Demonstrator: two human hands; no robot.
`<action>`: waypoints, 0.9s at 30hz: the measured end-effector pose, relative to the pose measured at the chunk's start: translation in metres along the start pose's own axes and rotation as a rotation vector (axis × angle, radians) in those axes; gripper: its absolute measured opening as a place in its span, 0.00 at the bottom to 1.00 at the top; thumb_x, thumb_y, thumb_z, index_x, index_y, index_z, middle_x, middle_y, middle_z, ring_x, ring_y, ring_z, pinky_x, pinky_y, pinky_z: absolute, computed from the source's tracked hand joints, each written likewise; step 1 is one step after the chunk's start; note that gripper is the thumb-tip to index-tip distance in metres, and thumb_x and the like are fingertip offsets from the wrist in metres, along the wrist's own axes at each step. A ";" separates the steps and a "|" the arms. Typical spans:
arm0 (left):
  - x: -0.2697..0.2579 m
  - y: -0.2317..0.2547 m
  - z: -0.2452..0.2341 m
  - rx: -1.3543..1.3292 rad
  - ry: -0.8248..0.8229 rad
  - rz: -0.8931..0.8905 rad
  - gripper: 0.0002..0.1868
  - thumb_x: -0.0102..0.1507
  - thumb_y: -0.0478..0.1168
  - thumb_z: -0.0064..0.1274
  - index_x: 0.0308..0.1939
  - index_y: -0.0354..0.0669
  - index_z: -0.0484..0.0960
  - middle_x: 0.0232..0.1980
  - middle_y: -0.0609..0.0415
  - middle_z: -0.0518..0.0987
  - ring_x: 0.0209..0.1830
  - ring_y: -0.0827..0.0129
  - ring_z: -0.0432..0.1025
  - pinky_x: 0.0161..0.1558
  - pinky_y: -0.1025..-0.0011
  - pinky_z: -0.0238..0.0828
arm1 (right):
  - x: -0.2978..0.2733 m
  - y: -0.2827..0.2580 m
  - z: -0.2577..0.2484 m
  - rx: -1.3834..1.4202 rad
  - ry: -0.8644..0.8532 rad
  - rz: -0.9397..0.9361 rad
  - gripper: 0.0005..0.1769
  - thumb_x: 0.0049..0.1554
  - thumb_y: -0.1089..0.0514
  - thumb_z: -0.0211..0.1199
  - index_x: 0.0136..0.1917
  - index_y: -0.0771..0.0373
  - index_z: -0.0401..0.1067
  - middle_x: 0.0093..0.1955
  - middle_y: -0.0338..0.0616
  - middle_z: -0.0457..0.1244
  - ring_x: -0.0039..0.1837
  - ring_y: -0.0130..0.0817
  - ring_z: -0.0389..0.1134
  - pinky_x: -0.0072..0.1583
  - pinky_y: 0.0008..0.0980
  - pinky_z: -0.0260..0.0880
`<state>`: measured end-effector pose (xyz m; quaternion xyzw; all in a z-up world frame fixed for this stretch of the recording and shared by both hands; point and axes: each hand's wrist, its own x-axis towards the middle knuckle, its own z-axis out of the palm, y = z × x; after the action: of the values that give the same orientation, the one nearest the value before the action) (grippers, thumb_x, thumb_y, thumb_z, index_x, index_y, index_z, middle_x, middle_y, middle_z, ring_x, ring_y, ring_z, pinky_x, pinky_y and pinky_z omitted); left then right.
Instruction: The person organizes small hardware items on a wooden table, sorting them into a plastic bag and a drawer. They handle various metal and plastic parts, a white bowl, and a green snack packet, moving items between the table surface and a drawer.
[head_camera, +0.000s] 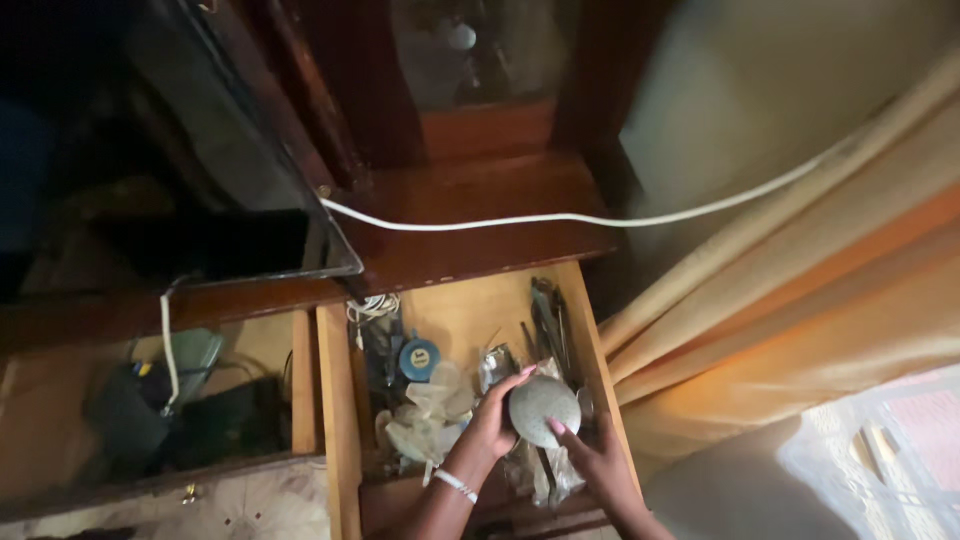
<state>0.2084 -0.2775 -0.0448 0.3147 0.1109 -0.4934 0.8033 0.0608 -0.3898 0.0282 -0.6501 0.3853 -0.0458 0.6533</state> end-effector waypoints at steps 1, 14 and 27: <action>0.015 0.004 -0.002 0.024 0.013 -0.021 0.21 0.62 0.47 0.57 0.58 0.47 0.82 0.56 0.53 0.83 0.56 0.63 0.77 0.61 0.61 0.72 | 0.012 -0.005 0.002 -0.014 -0.018 -0.043 0.17 0.54 0.53 0.73 0.49 0.67 0.75 0.31 0.38 0.60 0.32 0.25 0.55 0.34 0.27 0.54; 0.131 -0.026 -0.018 0.052 -0.034 -0.230 0.26 0.62 0.48 0.57 0.64 0.53 0.74 0.50 0.45 0.82 0.49 0.57 0.80 0.55 0.56 0.78 | 0.040 0.065 -0.055 0.485 0.098 0.158 0.14 0.52 0.67 0.71 0.50 0.68 0.71 0.36 0.39 0.65 0.36 0.27 0.65 0.38 0.27 0.66; 0.178 -0.074 -0.009 0.194 0.113 0.035 0.42 0.67 0.62 0.42 0.81 0.56 0.50 0.86 0.64 0.46 0.84 0.72 0.37 0.77 0.62 0.29 | -0.004 0.147 -0.094 0.512 0.124 0.285 0.24 0.46 0.73 0.73 0.57 0.67 0.75 0.37 0.39 0.66 0.37 0.30 0.61 0.39 0.29 0.58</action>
<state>0.2323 -0.4241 -0.1678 0.4201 0.1026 -0.4693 0.7699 -0.0601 -0.4417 -0.0866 -0.3994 0.4878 -0.0891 0.7711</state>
